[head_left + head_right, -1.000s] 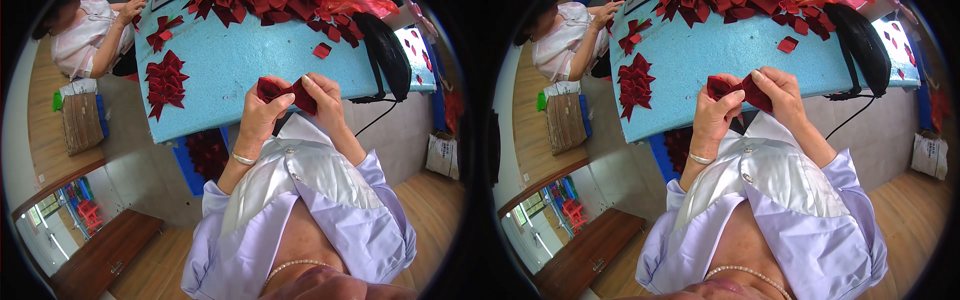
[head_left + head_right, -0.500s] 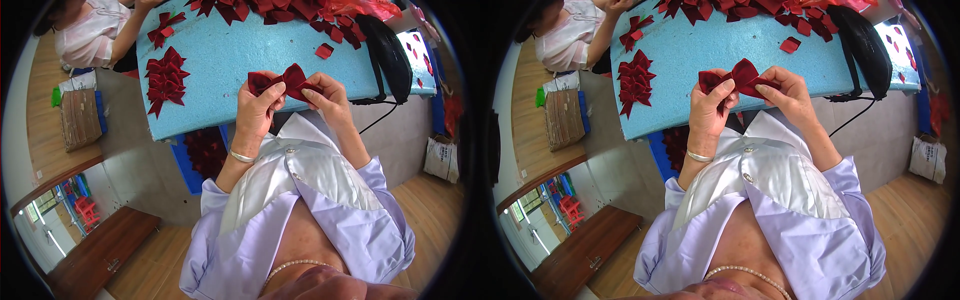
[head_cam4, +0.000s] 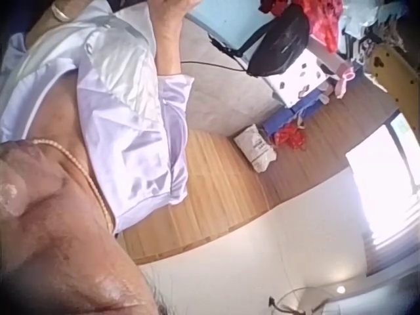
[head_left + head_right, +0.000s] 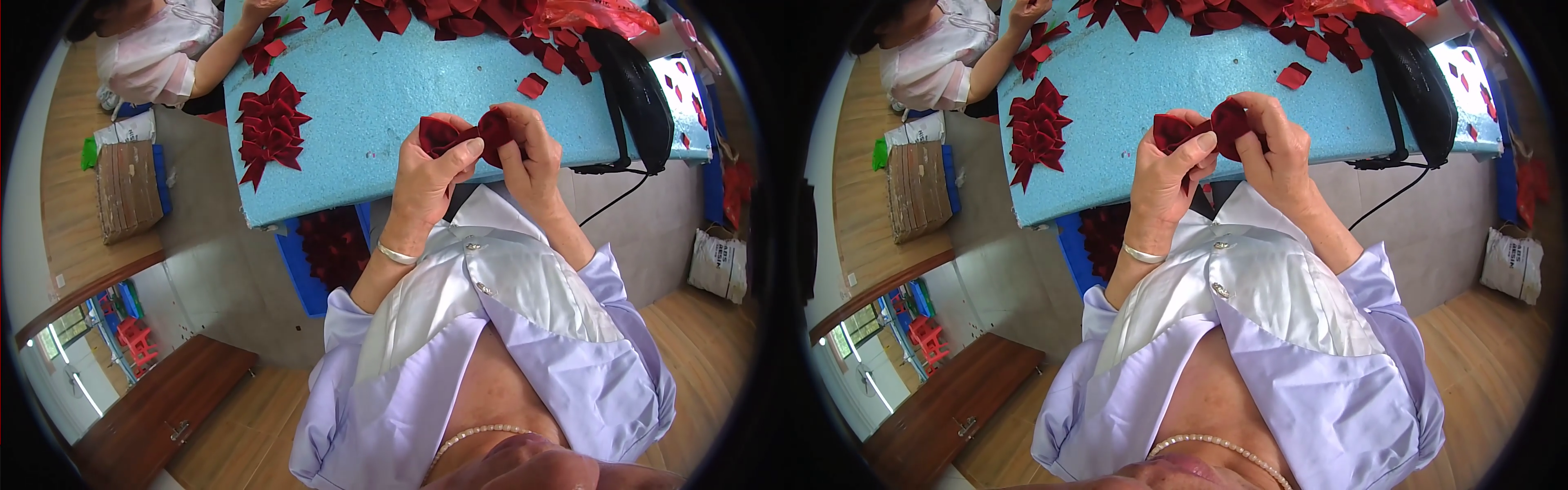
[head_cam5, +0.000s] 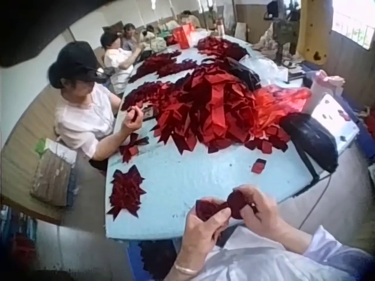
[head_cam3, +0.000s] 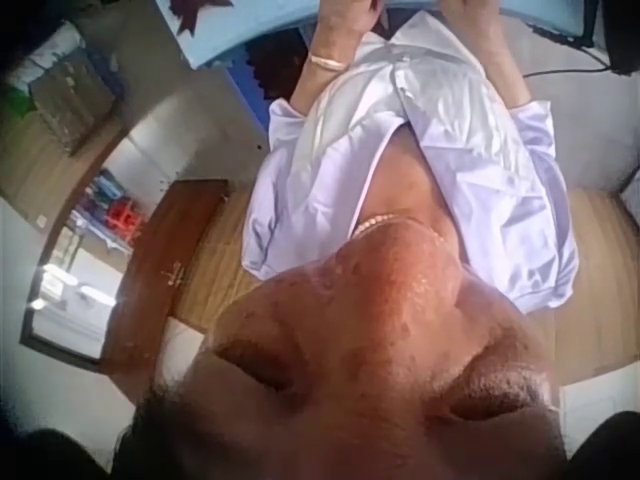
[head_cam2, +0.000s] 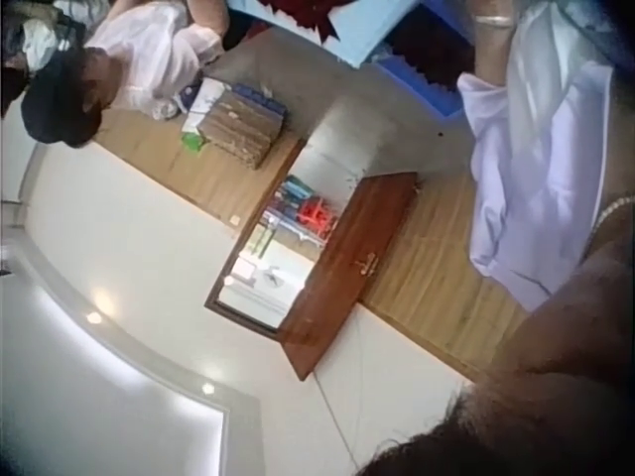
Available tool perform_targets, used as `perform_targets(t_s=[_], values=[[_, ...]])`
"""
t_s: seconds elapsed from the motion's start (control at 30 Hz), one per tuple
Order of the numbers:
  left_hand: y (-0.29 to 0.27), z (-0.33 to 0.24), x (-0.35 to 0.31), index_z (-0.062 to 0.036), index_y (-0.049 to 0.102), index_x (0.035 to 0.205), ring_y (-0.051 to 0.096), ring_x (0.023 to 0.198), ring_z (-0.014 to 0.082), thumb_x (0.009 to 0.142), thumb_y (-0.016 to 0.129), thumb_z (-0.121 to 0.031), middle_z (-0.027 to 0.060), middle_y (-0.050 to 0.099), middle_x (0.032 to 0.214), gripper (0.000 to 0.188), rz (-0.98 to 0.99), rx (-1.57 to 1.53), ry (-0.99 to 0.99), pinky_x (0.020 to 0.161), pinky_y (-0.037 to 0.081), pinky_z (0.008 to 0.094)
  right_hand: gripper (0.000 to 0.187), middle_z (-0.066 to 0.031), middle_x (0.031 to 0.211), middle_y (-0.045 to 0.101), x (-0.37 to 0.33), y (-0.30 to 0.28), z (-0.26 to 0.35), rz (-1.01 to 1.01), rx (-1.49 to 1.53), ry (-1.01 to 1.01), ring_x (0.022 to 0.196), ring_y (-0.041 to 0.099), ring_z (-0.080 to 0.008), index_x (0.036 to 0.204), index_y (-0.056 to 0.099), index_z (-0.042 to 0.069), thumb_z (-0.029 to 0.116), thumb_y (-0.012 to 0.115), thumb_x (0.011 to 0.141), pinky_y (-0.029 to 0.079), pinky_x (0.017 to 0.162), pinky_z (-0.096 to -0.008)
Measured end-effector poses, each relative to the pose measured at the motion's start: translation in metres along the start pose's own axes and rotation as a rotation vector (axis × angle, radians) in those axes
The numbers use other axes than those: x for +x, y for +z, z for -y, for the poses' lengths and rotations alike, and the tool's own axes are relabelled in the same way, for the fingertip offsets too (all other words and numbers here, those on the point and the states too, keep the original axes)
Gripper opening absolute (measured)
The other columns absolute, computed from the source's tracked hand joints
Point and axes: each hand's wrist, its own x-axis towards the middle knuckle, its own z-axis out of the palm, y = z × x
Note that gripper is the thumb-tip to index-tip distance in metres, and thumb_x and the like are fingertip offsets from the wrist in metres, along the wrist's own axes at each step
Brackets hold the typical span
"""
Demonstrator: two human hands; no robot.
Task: Folding and tying strips of red fabric to create decorative bows.
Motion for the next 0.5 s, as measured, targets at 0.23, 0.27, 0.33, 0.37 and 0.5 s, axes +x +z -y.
perform_targets(t_s=[0.23,0.27,0.33,0.37,0.5], values=[[0.003,0.001,0.001,-0.0013,0.058,0.097,0.049,0.058,0.0087,0.080,0.071,-0.001,0.0029,0.057,0.075,0.021,-0.004,0.000,-0.008,0.047,0.035,0.0217,0.024,-0.0131,0.078,0.064,0.009,0.000,0.000,-0.067,-0.279,-0.191,0.066,0.064,-0.0244,0.099,0.057,-0.003,-0.006,0.056,0.076,0.050,0.057,-0.0304],[0.004,0.001,0.001,-0.0014,0.058,0.096,0.049,0.057,0.0084,0.080,0.070,-0.001,0.0027,0.057,0.075,0.021,-0.009,0.011,-0.008,0.047,0.034,0.0214,0.022,-0.0130,0.073,0.062,0.012,-0.003,-0.001,-0.072,-0.353,-0.260,0.060,0.061,-0.0272,0.094,0.058,-0.002,-0.007,0.056,0.072,0.048,0.053,-0.0319],[0.008,0.000,0.000,-0.0014,0.058,0.095,0.048,0.056,0.0081,0.079,0.070,0.000,0.0024,0.056,0.075,0.020,-0.015,0.025,-0.010,0.046,0.034,0.0211,0.019,-0.0127,0.069,0.059,0.017,-0.006,0.003,-0.058,-0.410,-0.272,0.056,0.058,-0.0284,0.088,0.057,-0.001,-0.007,0.055,0.069,0.046,0.050,-0.0334],[0.010,0.000,-0.001,-0.0017,0.057,0.095,0.048,0.055,0.0079,0.079,0.069,0.001,0.0023,0.056,0.075,0.020,-0.014,0.023,-0.016,0.046,0.034,0.0211,0.017,-0.0124,0.065,0.056,0.018,-0.006,0.004,-0.045,-0.468,-0.286,0.051,0.054,-0.0296,0.082,0.056,-0.001,-0.008,0.054,0.067,0.043,0.048,-0.0349],[0.012,-0.002,-0.001,-0.0027,0.057,0.093,0.047,0.055,0.0076,0.078,0.068,0.002,0.0020,0.056,0.074,0.020,0.003,0.019,-0.029,0.046,0.034,0.0210,0.014,-0.0127,0.062,0.052,0.014,-0.003,0.004,-0.057,-0.400,-0.224,0.048,0.050,-0.0305,0.077,0.053,-0.001,-0.008,0.051,0.065,0.041,0.045,-0.0356]])
